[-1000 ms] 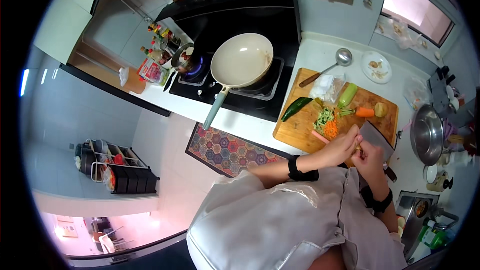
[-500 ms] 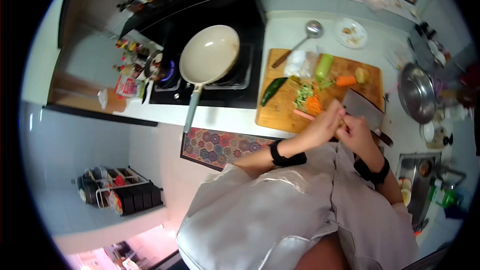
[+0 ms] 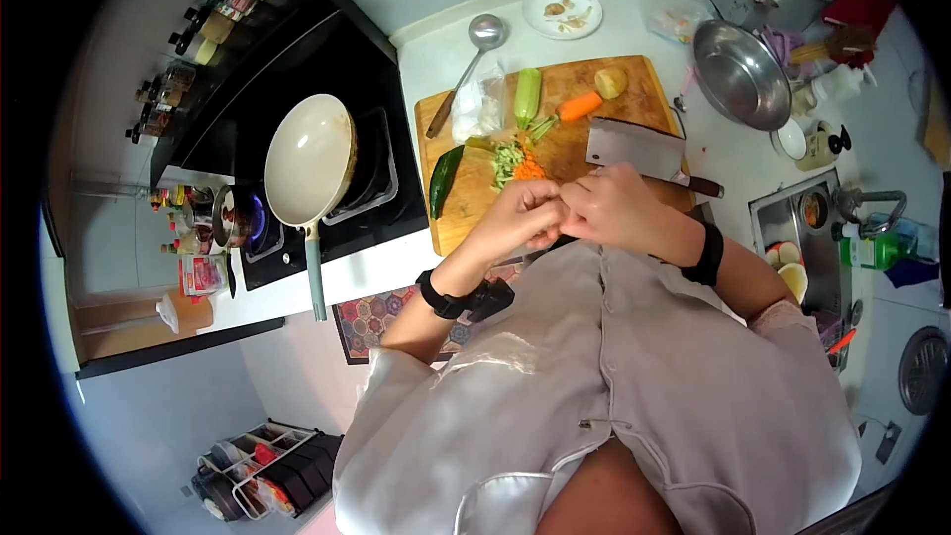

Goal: The person dices a sausage and a cucumber on a wooden cutting board using a cleaver. The person peels a sausage, slices it lengthwise, then cross-cuts it into small pieces, and follows by slicing a peeled cucumber into rounds and then dicing those rounds.

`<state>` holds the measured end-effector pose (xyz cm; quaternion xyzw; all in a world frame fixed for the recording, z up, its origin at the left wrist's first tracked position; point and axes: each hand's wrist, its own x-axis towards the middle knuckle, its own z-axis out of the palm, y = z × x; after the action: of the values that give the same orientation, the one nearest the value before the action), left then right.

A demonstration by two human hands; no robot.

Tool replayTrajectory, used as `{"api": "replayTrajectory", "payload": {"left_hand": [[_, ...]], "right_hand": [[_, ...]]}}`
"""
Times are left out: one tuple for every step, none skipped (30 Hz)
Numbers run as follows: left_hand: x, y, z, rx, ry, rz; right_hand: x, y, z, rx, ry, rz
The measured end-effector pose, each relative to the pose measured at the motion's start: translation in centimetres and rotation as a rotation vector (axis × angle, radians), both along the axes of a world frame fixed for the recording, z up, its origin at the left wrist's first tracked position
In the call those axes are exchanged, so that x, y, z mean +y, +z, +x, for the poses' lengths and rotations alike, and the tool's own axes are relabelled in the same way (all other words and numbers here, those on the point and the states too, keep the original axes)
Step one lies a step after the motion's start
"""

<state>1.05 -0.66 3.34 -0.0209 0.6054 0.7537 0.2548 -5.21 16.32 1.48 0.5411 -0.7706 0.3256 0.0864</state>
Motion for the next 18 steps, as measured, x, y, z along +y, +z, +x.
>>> {"api": "replayTrajectory", "payload": {"left_hand": [[0.2, 0.3, 0.0, 0.004, 0.029, -0.003], [0.3, 0.4, -0.1, 0.009, 0.058, -0.006], [0.4, 0.2, -0.2, 0.007, 0.05, -0.007], [0.4, -0.1, -0.1, 0.051, 0.053, -0.018], [0.5, -0.3, -0.1, 0.096, 0.056, -0.028], [0.5, -0.5, 0.0, 0.092, 0.051, -0.029], [0.6, -0.7, 0.0, 0.103, 0.059, -0.032], [0.7, -0.8, 0.0, 0.113, 0.068, -0.035], [0.8, -0.8, 0.1, 0.112, 0.062, -0.033], [0.8, -0.8, 0.2, 0.121, 0.067, -0.035], [0.8, -0.8, 0.3, 0.13, 0.073, -0.036], [1.0, -0.9, 0.4, 0.128, 0.07, -0.035], [1.0, -0.9, 0.4, 0.124, 0.089, -0.041], [1.1, -0.9, 0.5, 0.12, 0.108, -0.048], [1.0, -1.0, 0.5, 0.118, 0.106, -0.049], [0.9, -1.1, 0.4, 0.127, 0.1, -0.064], [0.8, -1.3, 0.3, 0.137, 0.093, -0.079], [0.9, -1.6, 0.4, 0.136, 0.092, -0.079]], "right_hand": [[0.0, -0.2, -0.3, 0.016, 0.002, 0.012], [0.1, -0.3, -0.4, 0.032, 0.004, 0.024], [0.2, -0.2, -0.5, 0.029, -0.004, 0.023], [0.3, 0.0, -0.5, 0.04, 0.002, 0.037], [0.4, 0.2, -0.4, 0.052, 0.007, 0.051], [0.4, 0.2, -0.3, 0.047, 0.002, 0.05], [0.4, 0.2, -0.2, 0.074, -0.005, 0.056], [0.4, 0.2, -0.2, 0.102, -0.012, 0.062], [0.4, 0.1, -0.1, 0.1, -0.018, 0.065], [0.4, -0.2, 0.0, 0.081, -0.022, 0.06], [0.4, -0.3, 0.0, 0.063, -0.025, 0.055], [0.5, -0.3, 0.1, 0.06, -0.029, 0.056], [0.5, -0.2, 0.1, 0.046, -0.033, 0.085], [0.4, -0.1, 0.2, 0.032, -0.037, 0.113], [0.4, -0.1, 0.2, 0.029, -0.038, 0.112], [0.4, -0.1, 0.1, 0.017, -0.026, 0.143], [0.4, 0.0, 0.0, 0.006, -0.015, 0.174], [0.2, 0.1, 0.1, 0.005, -0.016, 0.174]]}}
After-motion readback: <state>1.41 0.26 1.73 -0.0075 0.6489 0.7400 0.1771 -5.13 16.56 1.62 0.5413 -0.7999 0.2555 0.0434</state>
